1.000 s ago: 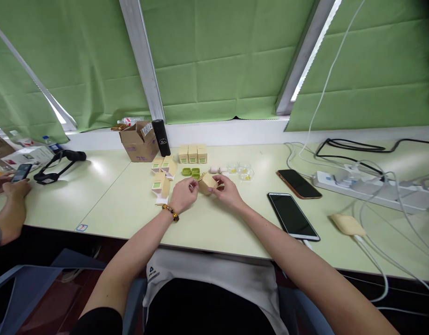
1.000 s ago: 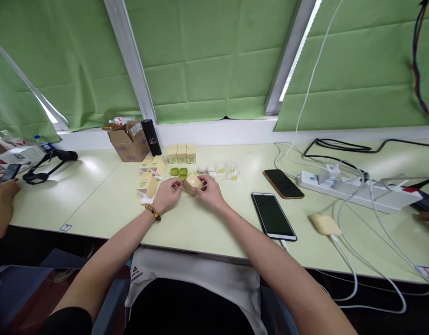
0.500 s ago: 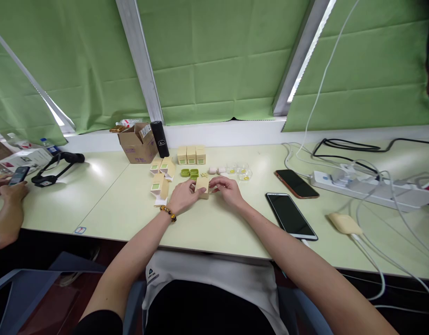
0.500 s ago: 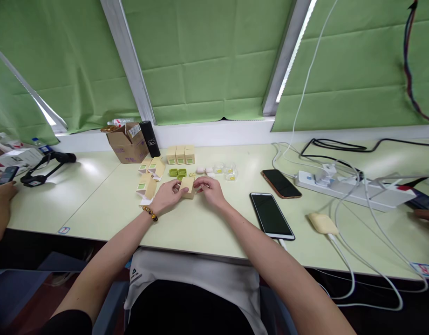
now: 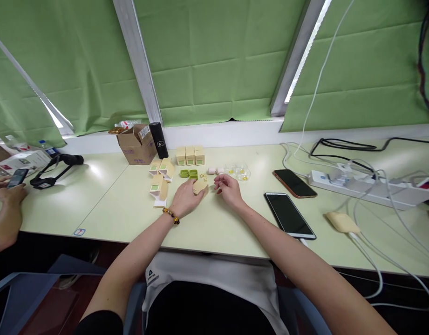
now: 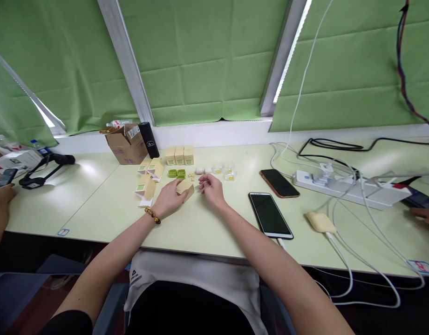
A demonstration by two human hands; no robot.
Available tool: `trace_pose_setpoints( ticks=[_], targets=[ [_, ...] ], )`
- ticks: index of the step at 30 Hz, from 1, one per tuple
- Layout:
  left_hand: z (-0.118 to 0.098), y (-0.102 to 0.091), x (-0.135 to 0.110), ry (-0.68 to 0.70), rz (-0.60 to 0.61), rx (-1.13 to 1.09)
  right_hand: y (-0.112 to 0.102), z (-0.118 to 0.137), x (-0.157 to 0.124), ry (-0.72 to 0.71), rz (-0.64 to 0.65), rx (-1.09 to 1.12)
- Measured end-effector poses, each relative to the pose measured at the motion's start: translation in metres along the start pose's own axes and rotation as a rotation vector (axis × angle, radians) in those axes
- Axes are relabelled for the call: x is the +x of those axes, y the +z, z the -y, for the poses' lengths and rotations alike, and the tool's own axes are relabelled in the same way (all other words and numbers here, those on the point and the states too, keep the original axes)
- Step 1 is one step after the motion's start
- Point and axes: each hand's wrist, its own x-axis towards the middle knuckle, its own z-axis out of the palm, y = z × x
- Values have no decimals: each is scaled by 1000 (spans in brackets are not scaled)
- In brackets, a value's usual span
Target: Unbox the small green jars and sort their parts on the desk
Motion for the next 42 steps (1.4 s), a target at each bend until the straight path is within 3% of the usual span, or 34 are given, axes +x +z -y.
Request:
trace_pose_setpoints(
  ticks=[4,8,15,20,24,32,42],
  targets=[
    [7,-7,9,-118,-12,-303,-4,2,2,-11,-88,-19],
    [14,-6,16,-185,74,-697,-6,6,2,-17,-118,-18],
    [20,7,11,-53,145,-899,-4,9,-3,-85,-95,-79],
    [15,8,7,-13,104,-719,0,18,-12,-257,-24,-287],
    [9,5,2,105,55,-475,4,33,-23,-397,92,-548],
    [-1,0,-3,349,-57,20,10,61,-34,-465,235,-852],
    [-2,0,-8,526,-58,288,13,62,-41,-504,280,-982]
  ],
)
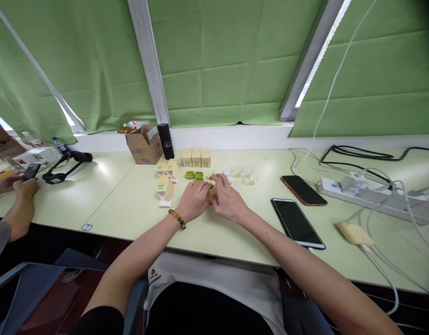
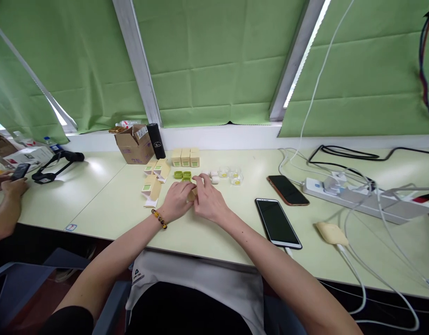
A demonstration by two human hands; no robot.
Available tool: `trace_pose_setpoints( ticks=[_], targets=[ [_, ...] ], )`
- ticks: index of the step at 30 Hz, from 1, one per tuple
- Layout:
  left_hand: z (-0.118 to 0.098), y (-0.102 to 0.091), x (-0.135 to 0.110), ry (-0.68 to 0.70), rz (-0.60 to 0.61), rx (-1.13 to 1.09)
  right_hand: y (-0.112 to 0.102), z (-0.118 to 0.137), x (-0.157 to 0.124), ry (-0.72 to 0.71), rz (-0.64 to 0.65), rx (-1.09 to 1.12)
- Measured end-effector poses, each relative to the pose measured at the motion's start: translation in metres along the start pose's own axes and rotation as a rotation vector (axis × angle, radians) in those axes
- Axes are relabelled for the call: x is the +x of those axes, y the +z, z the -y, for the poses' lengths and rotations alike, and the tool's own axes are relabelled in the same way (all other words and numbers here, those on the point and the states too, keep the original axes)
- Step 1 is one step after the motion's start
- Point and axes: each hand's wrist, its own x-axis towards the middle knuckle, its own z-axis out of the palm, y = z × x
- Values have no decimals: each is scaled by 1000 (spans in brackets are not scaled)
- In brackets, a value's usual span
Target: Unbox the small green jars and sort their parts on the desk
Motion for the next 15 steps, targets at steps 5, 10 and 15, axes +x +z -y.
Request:
trace_pose_setpoints(
  ticks=[5,10,15],
  targets=[
    [-3,1,0,41,26,26,3,0,-6,4,-31,0],
    [-2,4,1,56,4,-14,5,0,-5,4,-61,28],
    [-3,3,0,5,14,-60,6,-7,-4,-26,-126,131]
  ],
)
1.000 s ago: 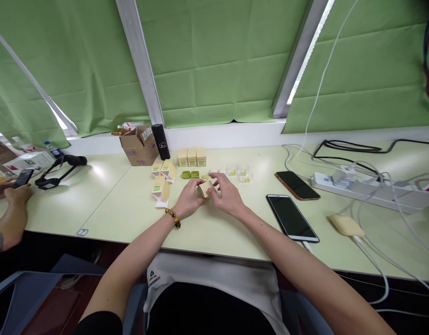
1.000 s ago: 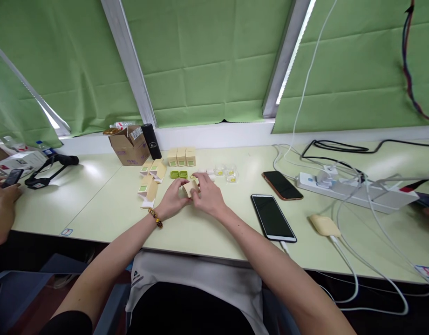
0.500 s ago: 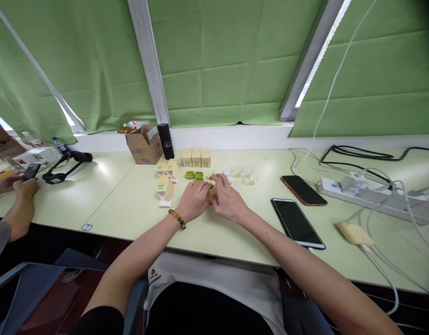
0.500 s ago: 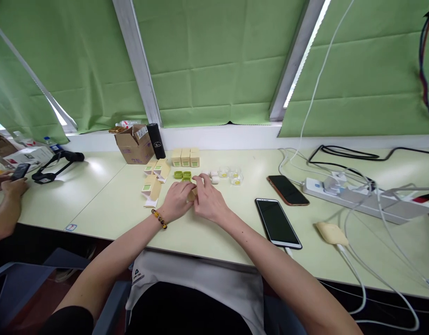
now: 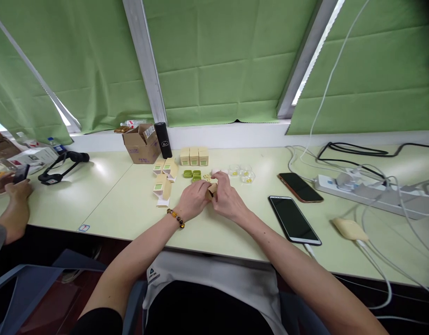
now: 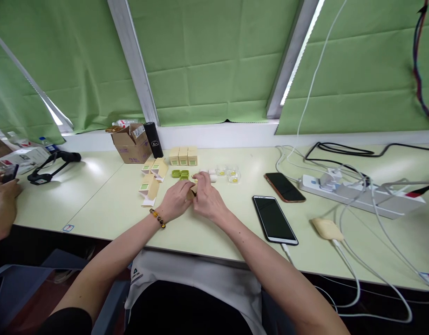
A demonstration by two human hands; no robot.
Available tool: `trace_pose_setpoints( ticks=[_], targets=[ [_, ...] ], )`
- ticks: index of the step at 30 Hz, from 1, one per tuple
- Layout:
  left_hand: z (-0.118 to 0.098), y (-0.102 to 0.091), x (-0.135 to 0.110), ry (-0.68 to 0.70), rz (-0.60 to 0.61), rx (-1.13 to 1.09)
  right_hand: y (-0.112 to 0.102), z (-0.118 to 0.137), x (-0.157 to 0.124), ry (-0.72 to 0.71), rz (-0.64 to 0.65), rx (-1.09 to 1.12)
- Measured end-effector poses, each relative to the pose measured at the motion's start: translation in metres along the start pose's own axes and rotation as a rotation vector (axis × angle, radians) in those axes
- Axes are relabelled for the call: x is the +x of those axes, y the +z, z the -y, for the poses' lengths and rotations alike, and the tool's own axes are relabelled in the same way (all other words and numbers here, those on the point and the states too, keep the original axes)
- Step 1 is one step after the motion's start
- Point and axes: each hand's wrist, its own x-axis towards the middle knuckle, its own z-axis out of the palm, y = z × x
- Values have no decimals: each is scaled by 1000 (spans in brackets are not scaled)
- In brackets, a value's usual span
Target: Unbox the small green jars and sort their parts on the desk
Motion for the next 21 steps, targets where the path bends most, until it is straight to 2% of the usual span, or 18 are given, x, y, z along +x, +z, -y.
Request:
trace_pose_setpoints(
  ticks=[4,9,14,18,21],
  targets=[
    [0,-2,-1,-77,8,-74,-1,-11,1,73,-71,171],
    [2,-2,0,-290,45,-236,-1,-19,2,230,-215,438],
    [4,-2,0,-291,61,-283,-2,-23,5,320,-373,506],
    [6,-1,0,-236,75,-266,3,-36,7,337,-470,420],
    [6,-1,1,-237,67,-253,5,-47,7,202,-509,166]
  ],
)
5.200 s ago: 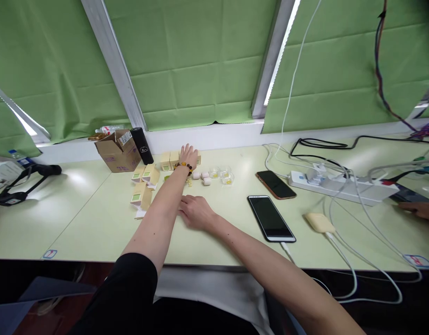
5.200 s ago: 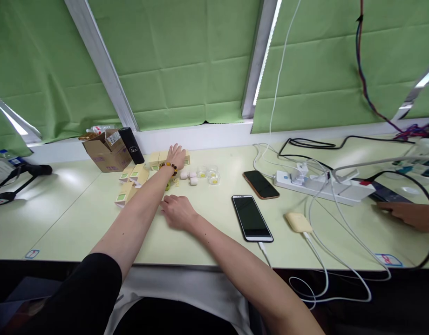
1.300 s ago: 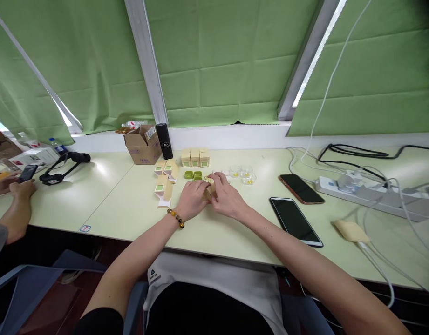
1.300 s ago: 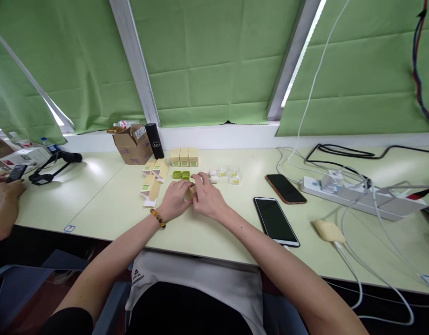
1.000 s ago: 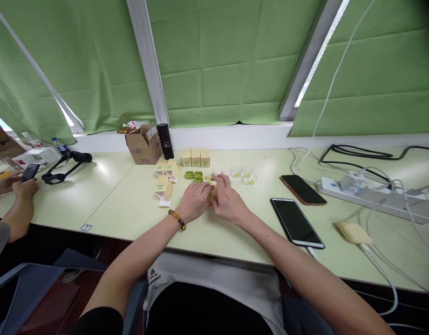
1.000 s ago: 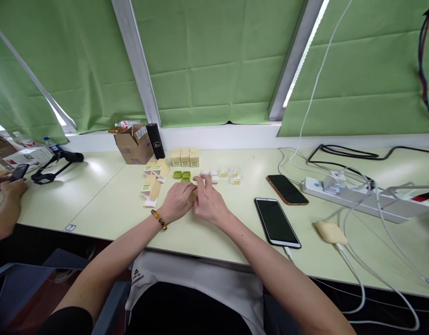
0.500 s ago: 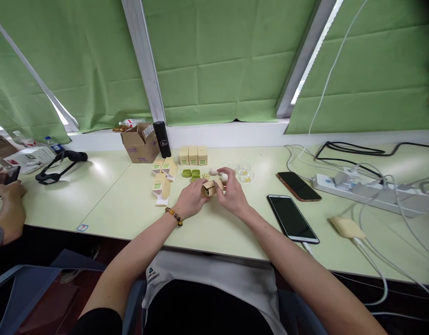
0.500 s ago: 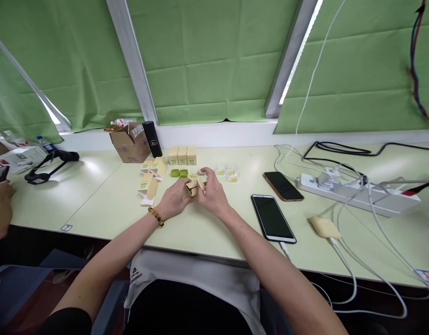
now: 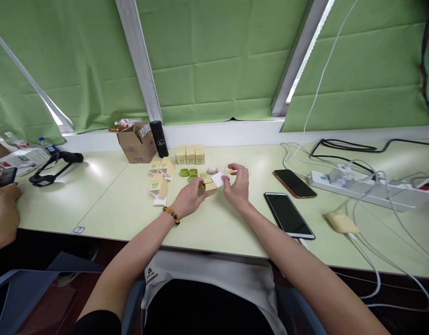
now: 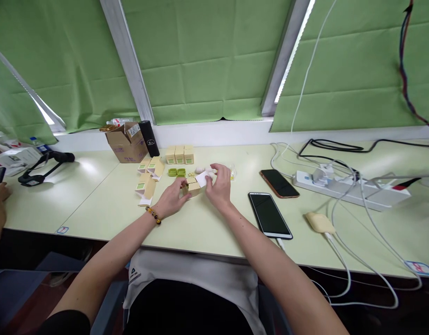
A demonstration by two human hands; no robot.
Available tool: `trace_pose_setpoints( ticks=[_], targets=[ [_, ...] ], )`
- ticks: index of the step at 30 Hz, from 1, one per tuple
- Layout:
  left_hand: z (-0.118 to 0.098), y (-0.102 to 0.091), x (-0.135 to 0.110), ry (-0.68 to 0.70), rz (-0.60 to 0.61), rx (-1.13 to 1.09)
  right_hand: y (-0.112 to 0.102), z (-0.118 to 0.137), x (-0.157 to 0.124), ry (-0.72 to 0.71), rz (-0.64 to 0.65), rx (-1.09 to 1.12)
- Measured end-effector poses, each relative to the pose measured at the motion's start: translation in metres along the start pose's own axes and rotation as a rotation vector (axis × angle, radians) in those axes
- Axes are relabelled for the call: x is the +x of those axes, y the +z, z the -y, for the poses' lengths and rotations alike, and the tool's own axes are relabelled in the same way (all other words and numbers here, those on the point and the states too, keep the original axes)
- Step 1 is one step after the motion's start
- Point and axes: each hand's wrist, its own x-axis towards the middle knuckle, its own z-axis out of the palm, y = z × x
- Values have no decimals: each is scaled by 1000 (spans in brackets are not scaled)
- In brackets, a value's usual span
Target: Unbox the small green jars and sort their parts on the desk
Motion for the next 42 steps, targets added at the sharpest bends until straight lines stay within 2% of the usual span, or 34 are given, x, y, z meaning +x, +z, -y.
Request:
trace_pose_setpoints(
  ticks=[2,4,7,10,14,19,22,25,34,38,42],
  targets=[
    [-1,0,0,5,-10,-10,-1,-4,0,-141,38,-133],
    [-2,-1,0,19,-15,-22,-2,-4,0,-240,140,-203],
    [-1,-2,0,31,-11,-37,-2,-1,-3,-345,318,-219],
    [1,-1,0,34,-15,-40,0,4,-6,-393,401,-203],
    [3,0,0,46,-24,-14,1,8,-9,-384,352,-185],
    [6,4,0,94,-35,20,0,9,-8,-372,167,-150],
    [7,6,0,128,-42,65,0,10,-8,-350,140,-151],
    [7,5,-1,161,-58,136,1,12,-9,-296,202,-173],
    [-8,6,-3,372,-114,455,10,18,-18,63,366,-169],
    [-10,7,-4,364,-133,524,12,16,-19,119,359,-38],
    [-8,2,-3,326,-185,512,14,15,-18,260,292,255]
  ],
)
